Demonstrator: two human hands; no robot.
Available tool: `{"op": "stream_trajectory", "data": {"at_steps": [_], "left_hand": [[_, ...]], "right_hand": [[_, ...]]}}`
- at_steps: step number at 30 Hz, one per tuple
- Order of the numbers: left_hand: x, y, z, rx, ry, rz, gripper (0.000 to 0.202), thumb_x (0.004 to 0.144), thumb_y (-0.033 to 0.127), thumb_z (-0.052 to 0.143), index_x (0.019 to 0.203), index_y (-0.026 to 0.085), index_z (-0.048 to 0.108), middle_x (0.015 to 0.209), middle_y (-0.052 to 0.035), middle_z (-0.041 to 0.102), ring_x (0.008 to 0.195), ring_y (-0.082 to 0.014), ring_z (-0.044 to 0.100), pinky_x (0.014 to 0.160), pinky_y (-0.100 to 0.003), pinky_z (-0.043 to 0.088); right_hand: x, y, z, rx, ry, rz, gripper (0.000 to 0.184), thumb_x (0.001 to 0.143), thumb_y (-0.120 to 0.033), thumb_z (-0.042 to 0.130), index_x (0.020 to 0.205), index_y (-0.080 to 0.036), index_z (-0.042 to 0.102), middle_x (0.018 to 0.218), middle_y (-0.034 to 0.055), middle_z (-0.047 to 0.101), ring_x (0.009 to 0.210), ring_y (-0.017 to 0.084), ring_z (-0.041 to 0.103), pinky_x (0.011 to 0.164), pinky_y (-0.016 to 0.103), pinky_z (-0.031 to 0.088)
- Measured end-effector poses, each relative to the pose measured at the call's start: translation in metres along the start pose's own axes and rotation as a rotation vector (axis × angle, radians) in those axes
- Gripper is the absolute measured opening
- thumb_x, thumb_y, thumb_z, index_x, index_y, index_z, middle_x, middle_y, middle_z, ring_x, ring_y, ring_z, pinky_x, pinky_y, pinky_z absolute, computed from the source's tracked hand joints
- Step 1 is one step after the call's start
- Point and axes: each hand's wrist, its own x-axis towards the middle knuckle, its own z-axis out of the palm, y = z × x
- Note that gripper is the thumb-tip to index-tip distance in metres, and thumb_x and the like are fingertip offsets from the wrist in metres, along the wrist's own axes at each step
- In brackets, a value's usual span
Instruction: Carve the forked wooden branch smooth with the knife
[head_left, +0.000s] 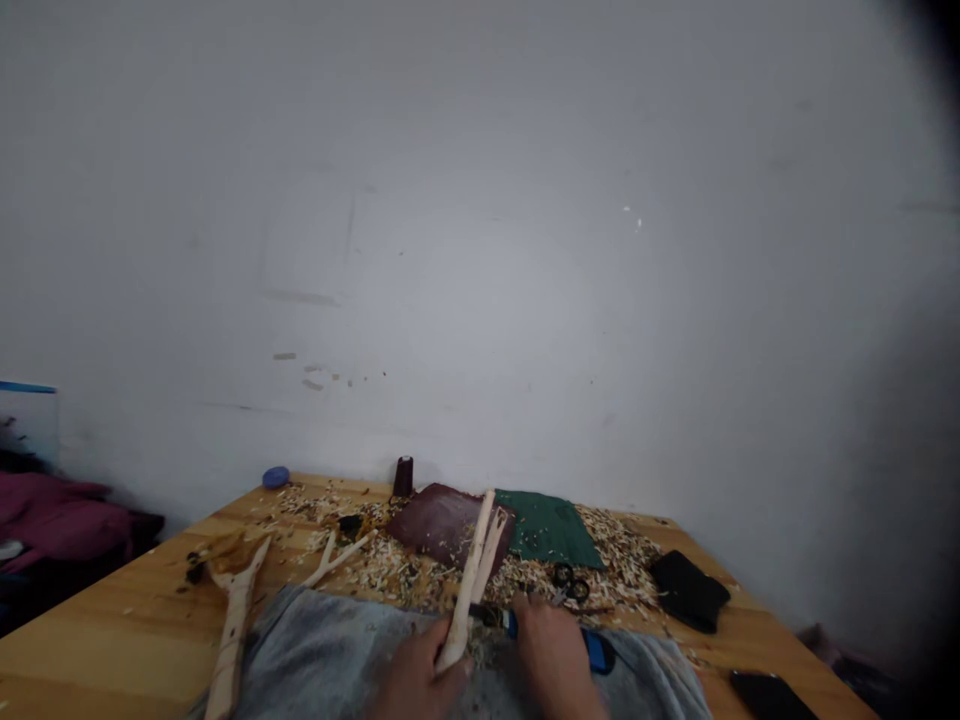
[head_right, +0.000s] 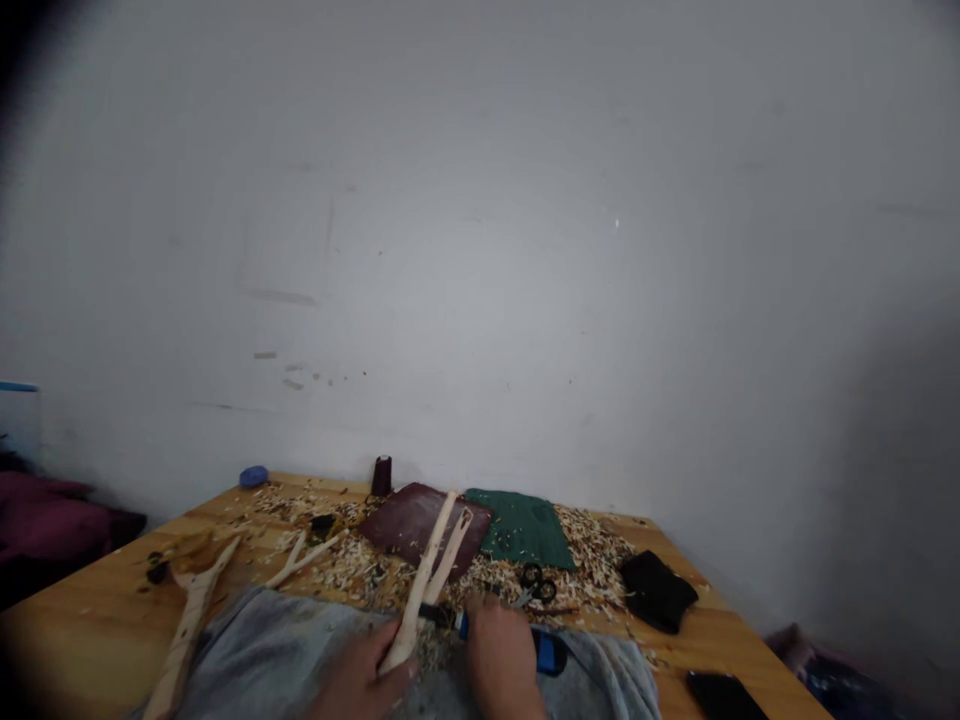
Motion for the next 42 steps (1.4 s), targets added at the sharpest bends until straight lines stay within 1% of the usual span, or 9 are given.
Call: {"op": "stream_trajectory", "data": {"at_steps": [5,8,12,14,18,22,30,35,42], "left_hand": [[-0.002,0.001,0.001,-0.031,-0.028,0.011,0.032,0.077,0.028,0.060,0.105,0.015,0.067,0.080,-0.0015,0.068,0.076,-0.0188,0.058,0.067,-0.024,0.041],[0.000,-0.002,0.002,-0.038,-0.028,-0.012,0.037,0.076,0.028,0.060,0.111,0.016,0.066,0.084,-0.0013,0.069,0.079,-0.0192,0.059,0.071,-0.025,0.042],[0.001,-0.003,0.001,-0.033,-0.018,-0.018,0.032,0.077,0.032,0.058,0.103,0.015,0.067,0.084,-0.0019,0.068,0.079,-0.0195,0.057,0.073,-0.026,0.042],[0.001,-0.002,0.001,-0.029,-0.025,-0.012,0.031,0.078,0.031,0.057,0.102,0.014,0.067,0.084,-0.0028,0.068,0.079,-0.0195,0.057,0.072,-0.026,0.042],[0.000,-0.001,0.000,-0.021,-0.032,-0.008,0.028,0.077,0.033,0.059,0.097,0.016,0.068,0.079,-0.0013,0.066,0.077,-0.0183,0.056,0.069,-0.025,0.040],[0.001,-0.007,0.000,-0.128,-0.104,-0.039,0.031,0.078,0.045,0.061,0.094,0.020,0.066,0.068,0.0031,0.059,0.068,-0.0151,0.052,0.063,-0.023,0.040],[0.002,-0.011,-0.001,-0.383,-0.206,-0.046,0.052,0.074,0.065,0.060,0.098,0.019,0.061,0.056,0.0071,0.044,0.049,-0.0106,0.041,0.051,-0.023,0.035],[0.001,-0.010,0.000,-0.426,-0.218,-0.092,0.053,0.071,0.068,0.060,0.090,0.019,0.059,0.052,0.0072,0.044,0.048,-0.0100,0.039,0.050,-0.023,0.032],[-0.001,-0.006,-0.001,-0.404,-0.199,-0.107,0.048,0.072,0.066,0.060,0.093,0.022,0.059,0.054,0.0065,0.046,0.047,-0.0107,0.039,0.049,-0.025,0.031]], "right_hand": [[0.008,0.025,-0.003,-0.041,0.025,0.114,0.043,0.086,-0.001,0.032,0.106,-0.018,0.066,0.096,0.0130,0.072,0.087,0.023,0.071,0.072,0.028,0.050],[0.005,0.015,-0.002,-0.036,0.026,0.066,0.041,0.084,-0.001,0.036,0.105,-0.019,0.066,0.098,0.0126,0.072,0.088,0.023,0.071,0.073,0.028,0.050],[-0.002,-0.009,0.002,-0.008,0.009,-0.029,0.040,0.082,-0.002,0.041,0.107,-0.020,0.067,0.098,0.0114,0.072,0.087,0.024,0.071,0.072,0.030,0.052],[-0.003,-0.010,0.003,-0.011,0.007,-0.028,0.041,0.082,-0.003,0.040,0.108,-0.020,0.066,0.098,0.0118,0.072,0.087,0.024,0.071,0.072,0.030,0.052],[0.006,0.014,0.003,-0.021,0.003,0.059,0.042,0.085,-0.002,0.036,0.107,-0.019,0.067,0.097,0.0129,0.073,0.088,0.023,0.071,0.072,0.030,0.051],[0.012,0.034,0.003,-0.022,0.037,0.133,0.042,0.086,-0.002,0.033,0.107,-0.019,0.066,0.098,0.0121,0.072,0.088,0.022,0.071,0.071,0.029,0.051],[0.009,0.019,0.002,0.000,0.051,0.057,0.040,0.084,-0.003,0.037,0.106,-0.021,0.065,0.102,0.0110,0.071,0.089,0.022,0.070,0.072,0.027,0.049],[0.013,0.037,-0.002,-0.029,0.059,0.164,0.039,0.086,-0.004,0.036,0.107,-0.020,0.064,0.099,0.0109,0.071,0.086,0.022,0.070,0.069,0.028,0.049],[0.008,0.018,-0.002,-0.020,0.048,0.057,0.038,0.085,-0.004,0.038,0.105,-0.020,0.065,0.102,0.0113,0.071,0.089,0.022,0.070,0.072,0.027,0.049]]}}
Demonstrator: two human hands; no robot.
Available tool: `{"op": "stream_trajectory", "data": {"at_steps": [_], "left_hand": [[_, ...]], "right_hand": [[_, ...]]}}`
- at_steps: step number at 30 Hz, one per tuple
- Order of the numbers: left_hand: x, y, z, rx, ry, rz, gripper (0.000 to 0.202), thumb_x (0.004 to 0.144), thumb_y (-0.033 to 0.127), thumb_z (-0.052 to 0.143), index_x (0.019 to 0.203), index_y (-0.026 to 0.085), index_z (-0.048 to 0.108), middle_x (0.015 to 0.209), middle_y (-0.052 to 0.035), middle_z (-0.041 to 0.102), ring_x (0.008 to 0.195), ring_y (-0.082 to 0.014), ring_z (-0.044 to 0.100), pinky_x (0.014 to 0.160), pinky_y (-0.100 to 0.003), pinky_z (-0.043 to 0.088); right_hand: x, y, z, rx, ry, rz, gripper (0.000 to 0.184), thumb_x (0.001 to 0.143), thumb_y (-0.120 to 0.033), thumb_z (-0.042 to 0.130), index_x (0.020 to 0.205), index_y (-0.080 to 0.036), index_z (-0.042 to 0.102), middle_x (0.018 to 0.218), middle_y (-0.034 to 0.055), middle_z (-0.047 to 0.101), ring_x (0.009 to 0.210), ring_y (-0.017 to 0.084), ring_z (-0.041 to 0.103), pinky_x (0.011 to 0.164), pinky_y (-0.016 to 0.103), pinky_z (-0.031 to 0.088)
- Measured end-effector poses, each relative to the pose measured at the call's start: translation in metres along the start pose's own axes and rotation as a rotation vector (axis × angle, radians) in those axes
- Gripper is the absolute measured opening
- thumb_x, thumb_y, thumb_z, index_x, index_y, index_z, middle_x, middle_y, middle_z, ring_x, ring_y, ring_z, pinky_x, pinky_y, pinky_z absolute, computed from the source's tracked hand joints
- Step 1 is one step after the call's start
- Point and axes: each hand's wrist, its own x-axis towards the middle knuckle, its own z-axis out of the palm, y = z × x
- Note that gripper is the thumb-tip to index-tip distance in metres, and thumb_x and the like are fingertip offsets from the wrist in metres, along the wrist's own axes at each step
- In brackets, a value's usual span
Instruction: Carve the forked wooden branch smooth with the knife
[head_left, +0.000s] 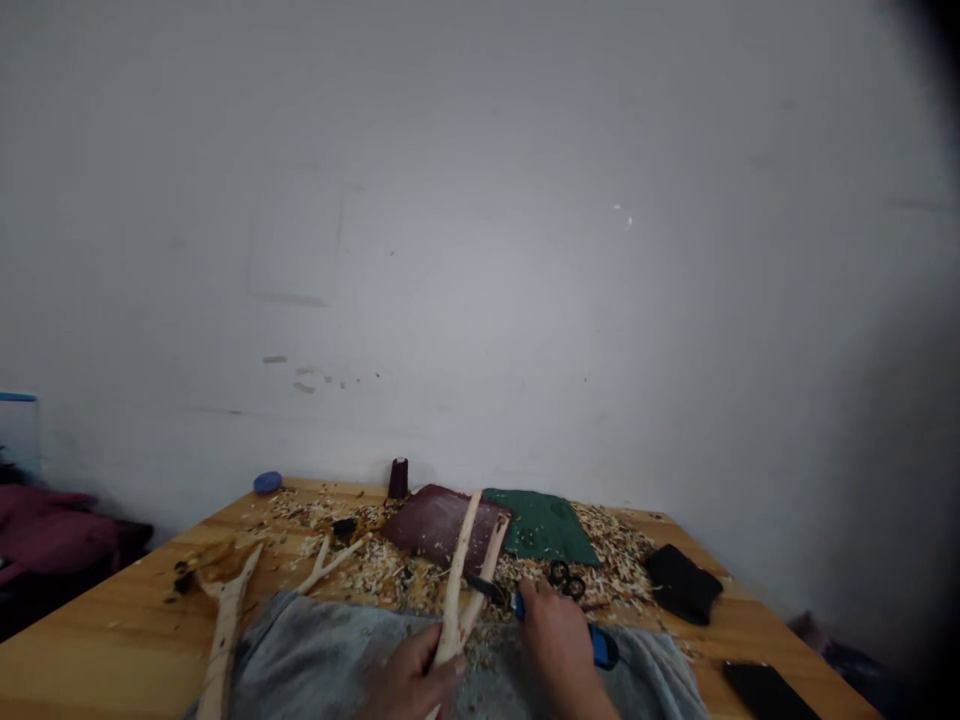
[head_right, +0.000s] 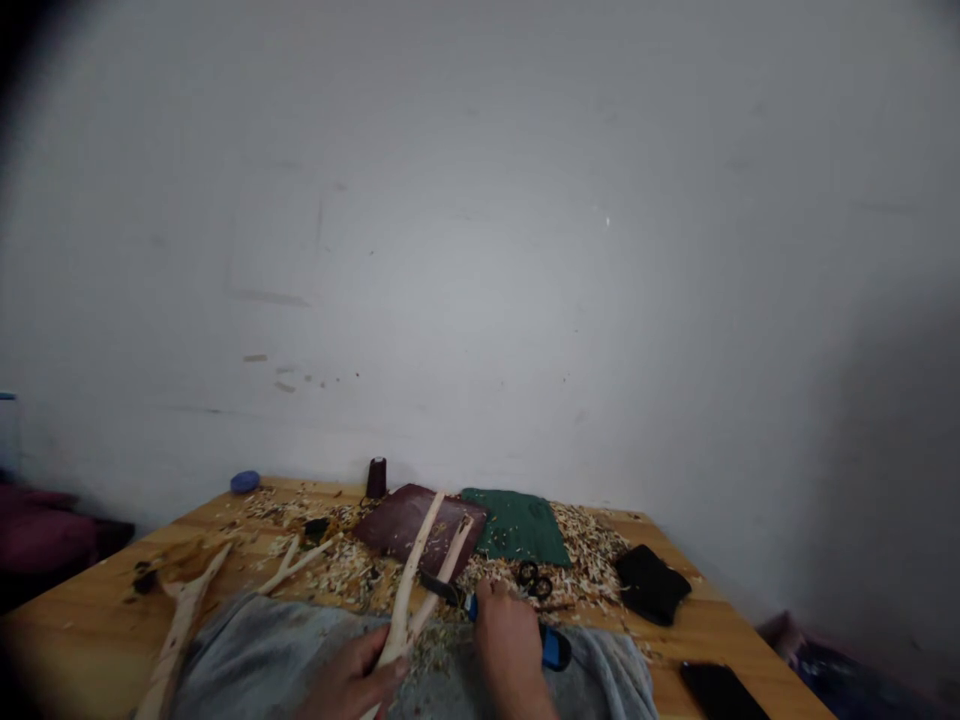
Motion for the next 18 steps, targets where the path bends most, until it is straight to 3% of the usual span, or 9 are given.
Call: {"op": "stream_trajectory", "data": {"at_steps": [6,13,18], "left_hand": [[0.001,-0.002,0.001,-0.009,-0.027,0.017,0.055,0.071,0.068,0.059,0.097,0.020,0.060,0.053,0.0074,0.044,0.046,-0.0101,0.037,0.049,-0.024,0.032],[-0.001,0.002,0.002,0.030,0.015,0.015,0.046,0.073,0.062,0.060,0.093,0.021,0.060,0.056,0.0069,0.044,0.048,-0.0106,0.041,0.049,-0.023,0.034],[0.001,0.000,0.001,0.067,0.013,0.025,0.053,0.071,0.064,0.059,0.098,0.019,0.060,0.058,0.0060,0.045,0.048,-0.0106,0.039,0.049,-0.024,0.035]], "right_hand": [[0.005,0.020,0.000,-0.034,0.012,0.115,0.041,0.087,-0.004,0.034,0.110,-0.020,0.064,0.098,0.0121,0.071,0.085,0.022,0.071,0.068,0.028,0.048],[0.003,0.003,0.004,-0.004,0.017,-0.006,0.040,0.084,-0.003,0.037,0.106,-0.020,0.065,0.103,0.0111,0.071,0.090,0.021,0.069,0.071,0.026,0.047],[0.007,0.020,0.005,-0.025,0.031,0.104,0.043,0.086,-0.004,0.034,0.113,-0.020,0.063,0.100,0.0117,0.071,0.086,0.023,0.070,0.069,0.028,0.048]]}}
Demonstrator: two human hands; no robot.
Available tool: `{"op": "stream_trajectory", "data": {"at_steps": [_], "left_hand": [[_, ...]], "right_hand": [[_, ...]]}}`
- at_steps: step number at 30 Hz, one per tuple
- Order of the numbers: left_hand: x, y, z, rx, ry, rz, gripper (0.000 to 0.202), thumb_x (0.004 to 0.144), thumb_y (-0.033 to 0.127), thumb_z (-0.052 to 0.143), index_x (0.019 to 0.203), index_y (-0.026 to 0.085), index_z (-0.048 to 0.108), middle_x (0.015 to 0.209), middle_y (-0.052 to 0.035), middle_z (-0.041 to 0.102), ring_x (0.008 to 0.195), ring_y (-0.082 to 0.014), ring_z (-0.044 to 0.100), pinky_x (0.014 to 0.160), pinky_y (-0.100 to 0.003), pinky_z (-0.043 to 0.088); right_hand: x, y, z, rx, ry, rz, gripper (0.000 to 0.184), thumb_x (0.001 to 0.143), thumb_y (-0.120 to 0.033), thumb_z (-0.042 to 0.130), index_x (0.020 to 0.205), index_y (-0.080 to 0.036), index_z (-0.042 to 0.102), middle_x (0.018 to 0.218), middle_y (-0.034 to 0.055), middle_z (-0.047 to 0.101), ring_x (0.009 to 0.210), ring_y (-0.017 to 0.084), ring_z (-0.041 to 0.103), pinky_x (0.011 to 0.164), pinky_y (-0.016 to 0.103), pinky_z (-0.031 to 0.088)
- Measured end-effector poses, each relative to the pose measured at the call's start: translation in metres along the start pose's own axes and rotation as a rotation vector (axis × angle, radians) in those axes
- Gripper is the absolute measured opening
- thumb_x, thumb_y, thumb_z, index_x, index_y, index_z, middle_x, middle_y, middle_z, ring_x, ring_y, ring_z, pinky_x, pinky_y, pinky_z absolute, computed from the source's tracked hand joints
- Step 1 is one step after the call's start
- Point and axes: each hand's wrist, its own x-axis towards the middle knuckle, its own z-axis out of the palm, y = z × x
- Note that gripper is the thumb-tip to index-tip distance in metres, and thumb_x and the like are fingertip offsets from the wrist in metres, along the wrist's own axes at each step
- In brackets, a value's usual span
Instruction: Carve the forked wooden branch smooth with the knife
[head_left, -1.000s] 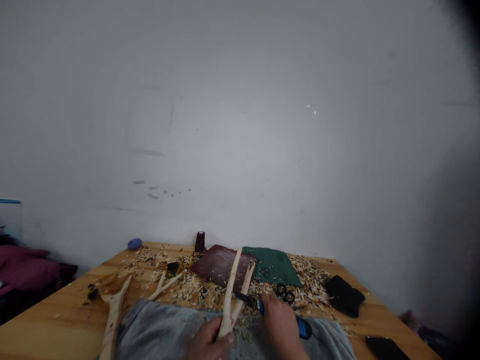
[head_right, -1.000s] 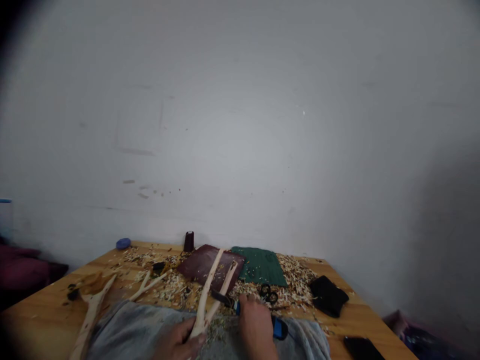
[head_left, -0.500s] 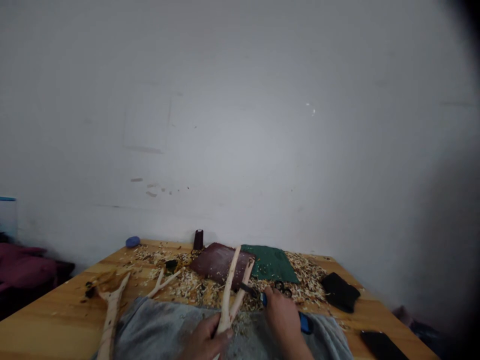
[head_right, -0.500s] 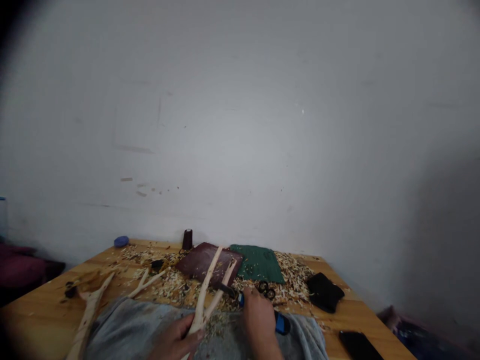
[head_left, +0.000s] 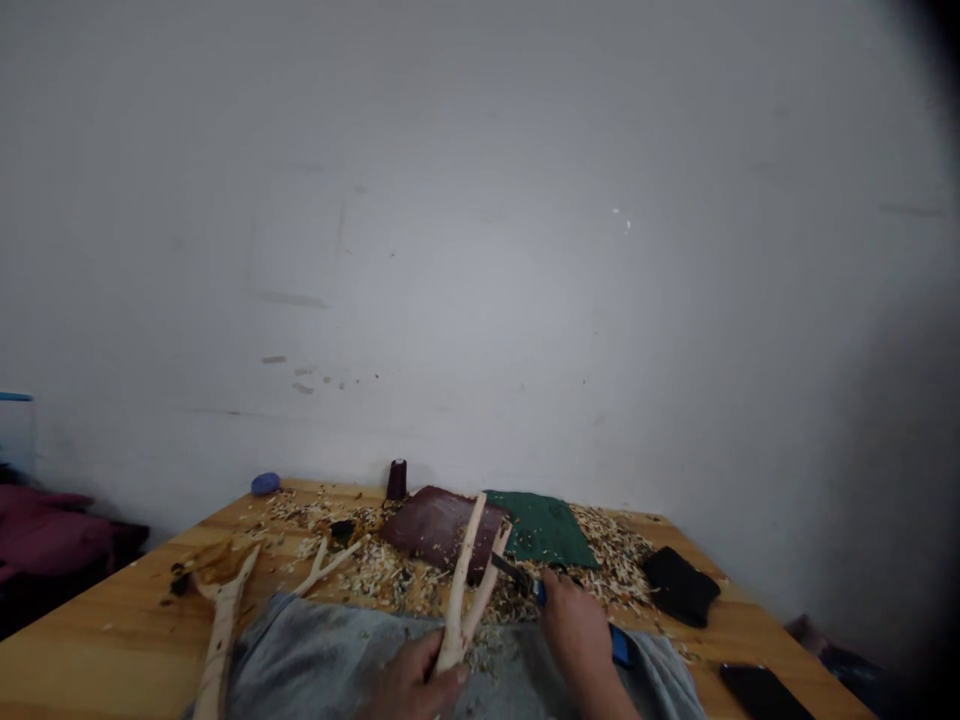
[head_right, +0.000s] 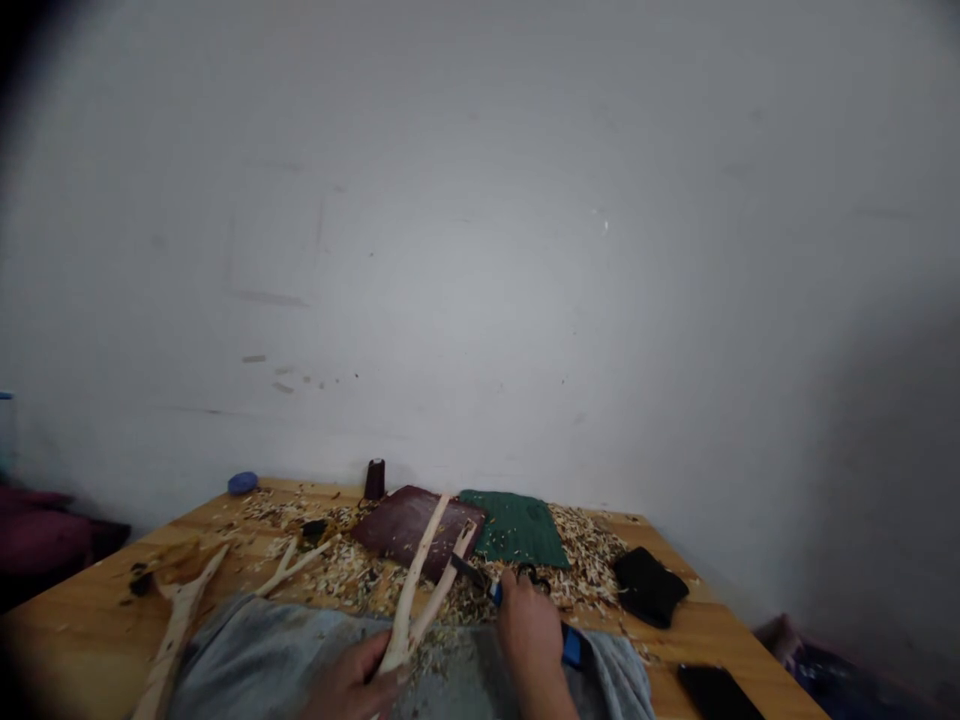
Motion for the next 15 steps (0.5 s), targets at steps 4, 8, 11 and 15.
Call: {"op": "stream_trajectory", "data": {"at_steps": [4,8,11,15], "left_hand": [[0.004,-0.008,-0.001,0.008,-0.002,0.022,0.058,0.068,0.069,0.060,0.098,0.019,0.062,0.062,0.0049,0.047,0.051,-0.0108,0.040,0.053,-0.024,0.037],[0.003,-0.006,-0.002,0.037,-0.017,0.022,0.054,0.075,0.064,0.057,0.103,0.019,0.061,0.059,0.0060,0.046,0.051,-0.0113,0.041,0.052,-0.023,0.036],[-0.001,0.001,0.000,0.075,-0.022,0.018,0.044,0.079,0.057,0.057,0.100,0.018,0.061,0.058,0.0061,0.046,0.051,-0.0108,0.041,0.051,-0.023,0.035],[-0.003,0.005,0.004,0.059,-0.008,-0.002,0.037,0.078,0.051,0.059,0.095,0.019,0.060,0.059,0.0063,0.046,0.050,-0.0101,0.041,0.050,-0.022,0.034]], "right_hand": [[-0.002,-0.005,-0.001,0.015,-0.011,-0.034,0.041,0.085,-0.003,0.036,0.110,-0.020,0.064,0.101,0.0112,0.071,0.088,0.021,0.070,0.070,0.026,0.047],[-0.007,-0.018,-0.001,0.034,-0.018,-0.111,0.039,0.084,-0.003,0.038,0.107,-0.020,0.065,0.104,0.0118,0.070,0.091,0.020,0.069,0.073,0.025,0.047],[-0.004,-0.012,-0.001,0.018,-0.014,-0.068,0.039,0.085,-0.003,0.035,0.106,-0.018,0.065,0.101,0.0135,0.070,0.090,0.022,0.069,0.072,0.028,0.048],[-0.001,-0.004,0.000,-0.008,0.010,-0.026,0.039,0.086,-0.004,0.035,0.106,-0.019,0.065,0.100,0.0119,0.070,0.087,0.022,0.069,0.070,0.028,0.048]]}}
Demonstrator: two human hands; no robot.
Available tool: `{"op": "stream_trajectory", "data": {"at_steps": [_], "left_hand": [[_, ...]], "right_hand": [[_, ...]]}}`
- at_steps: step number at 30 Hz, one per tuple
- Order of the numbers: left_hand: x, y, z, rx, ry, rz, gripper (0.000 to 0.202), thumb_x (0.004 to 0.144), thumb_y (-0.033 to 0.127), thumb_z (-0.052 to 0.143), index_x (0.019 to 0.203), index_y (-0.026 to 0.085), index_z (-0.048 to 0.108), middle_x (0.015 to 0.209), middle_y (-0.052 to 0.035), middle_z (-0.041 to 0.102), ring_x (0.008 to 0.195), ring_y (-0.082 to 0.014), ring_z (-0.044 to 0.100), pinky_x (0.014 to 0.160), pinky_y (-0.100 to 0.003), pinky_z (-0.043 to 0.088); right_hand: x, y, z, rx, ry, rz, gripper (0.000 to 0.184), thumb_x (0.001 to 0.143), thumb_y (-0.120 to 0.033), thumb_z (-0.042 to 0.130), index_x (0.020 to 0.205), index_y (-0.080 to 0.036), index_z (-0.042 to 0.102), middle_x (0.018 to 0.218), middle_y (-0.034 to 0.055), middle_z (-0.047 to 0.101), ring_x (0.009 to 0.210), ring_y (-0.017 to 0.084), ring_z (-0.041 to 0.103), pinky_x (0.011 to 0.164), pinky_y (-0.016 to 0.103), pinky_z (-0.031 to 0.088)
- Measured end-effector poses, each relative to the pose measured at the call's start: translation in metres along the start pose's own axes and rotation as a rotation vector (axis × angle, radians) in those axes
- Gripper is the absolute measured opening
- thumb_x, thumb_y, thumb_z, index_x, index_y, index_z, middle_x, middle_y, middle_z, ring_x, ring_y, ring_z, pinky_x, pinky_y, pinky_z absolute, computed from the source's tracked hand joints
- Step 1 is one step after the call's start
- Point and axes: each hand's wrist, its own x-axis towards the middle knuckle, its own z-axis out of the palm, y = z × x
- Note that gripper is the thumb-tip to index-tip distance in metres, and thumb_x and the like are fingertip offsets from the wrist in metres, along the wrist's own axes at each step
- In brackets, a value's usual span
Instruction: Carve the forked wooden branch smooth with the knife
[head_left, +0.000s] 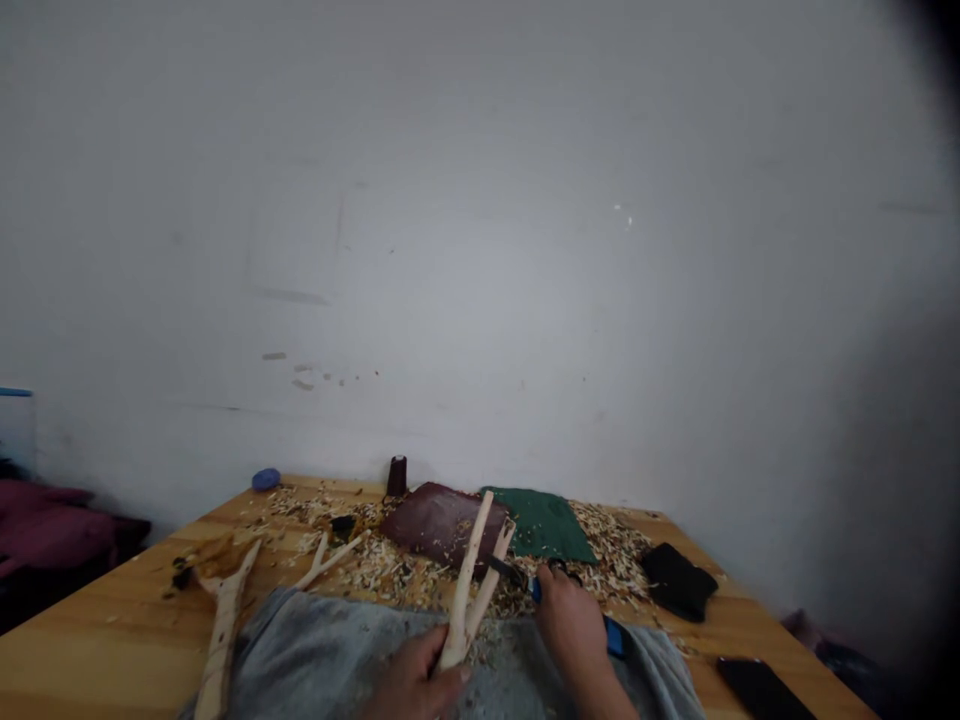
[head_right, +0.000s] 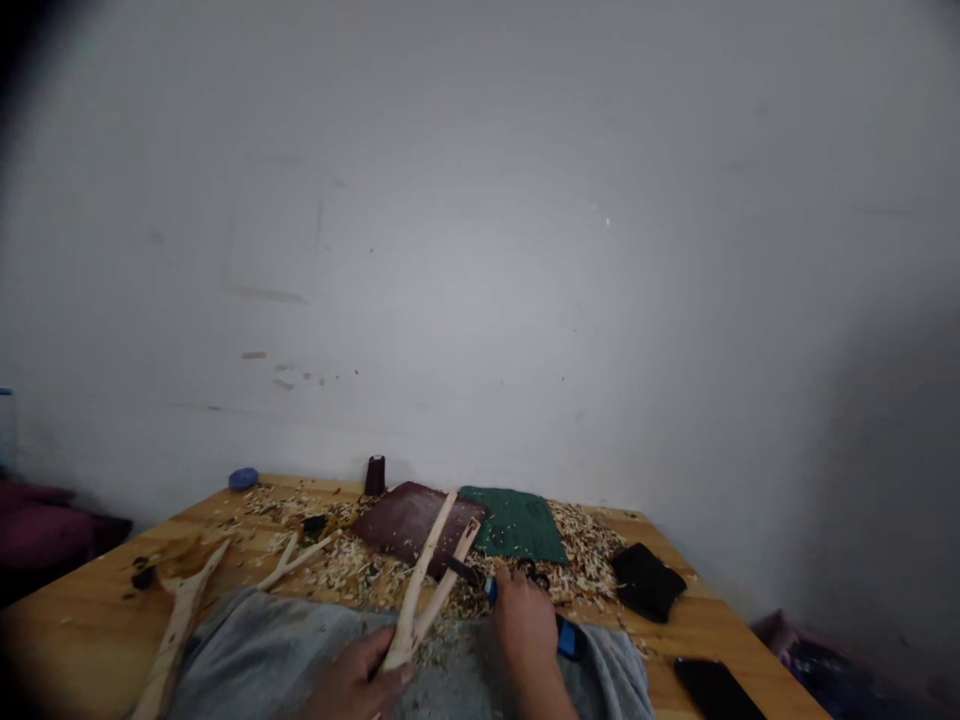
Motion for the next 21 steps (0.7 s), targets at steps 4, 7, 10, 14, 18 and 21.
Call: {"op": "stream_trajectory", "data": {"at_steps": [4,7,10,14,18,21], "left_hand": [[-0.001,0.001,0.000,-0.011,0.028,-0.003,0.040,0.076,0.054,0.057,0.095,0.019,0.060,0.056,0.0063,0.046,0.048,-0.0113,0.042,0.046,-0.023,0.033],[-0.002,0.003,-0.001,-0.002,0.039,-0.008,0.042,0.076,0.057,0.057,0.093,0.019,0.061,0.054,0.0060,0.046,0.048,-0.0120,0.043,0.047,-0.023,0.034],[-0.004,0.004,-0.001,0.002,0.046,-0.008,0.042,0.076,0.056,0.059,0.096,0.019,0.062,0.053,0.0062,0.047,0.047,-0.0111,0.042,0.046,-0.023,0.034],[-0.004,0.004,0.000,-0.052,0.044,-0.033,0.045,0.075,0.057,0.058,0.098,0.019,0.060,0.050,0.0080,0.045,0.039,-0.0088,0.038,0.039,-0.021,0.030],[-0.004,0.002,0.000,-0.105,0.065,-0.034,0.050,0.072,0.062,0.059,0.096,0.019,0.058,0.049,0.0090,0.044,0.034,-0.0071,0.036,0.035,-0.020,0.028],[-0.002,-0.001,0.001,-0.132,0.051,-0.041,0.049,0.071,0.064,0.059,0.093,0.019,0.057,0.048,0.0090,0.046,0.032,-0.0059,0.036,0.033,-0.019,0.026]], "right_hand": [[-0.005,-0.012,0.000,0.020,0.000,-0.075,0.038,0.084,-0.003,0.037,0.104,-0.020,0.065,0.101,0.0108,0.070,0.089,0.020,0.069,0.072,0.025,0.047],[-0.007,-0.015,-0.002,0.019,-0.022,-0.074,0.039,0.085,-0.004,0.037,0.106,-0.020,0.065,0.101,0.0115,0.070,0.088,0.021,0.069,0.071,0.026,0.048],[-0.004,-0.009,-0.003,-0.004,-0.031,-0.043,0.037,0.087,-0.005,0.037,0.106,-0.020,0.065,0.100,0.0112,0.071,0.089,0.022,0.070,0.070,0.028,0.049],[-0.004,-0.010,0.000,-0.017,-0.010,-0.081,0.037,0.085,-0.005,0.039,0.107,-0.020,0.064,0.099,0.0103,0.070,0.088,0.023,0.070,0.070,0.029,0.049],[-0.005,-0.012,0.002,-0.003,0.015,-0.114,0.036,0.085,-0.004,0.038,0.103,-0.019,0.065,0.099,0.0117,0.070,0.091,0.023,0.069,0.073,0.030,0.049],[-0.001,0.001,-0.001,-0.006,-0.014,0.002,0.038,0.087,-0.005,0.036,0.108,-0.019,0.064,0.096,0.0128,0.071,0.085,0.022,0.070,0.070,0.029,0.049]]}}
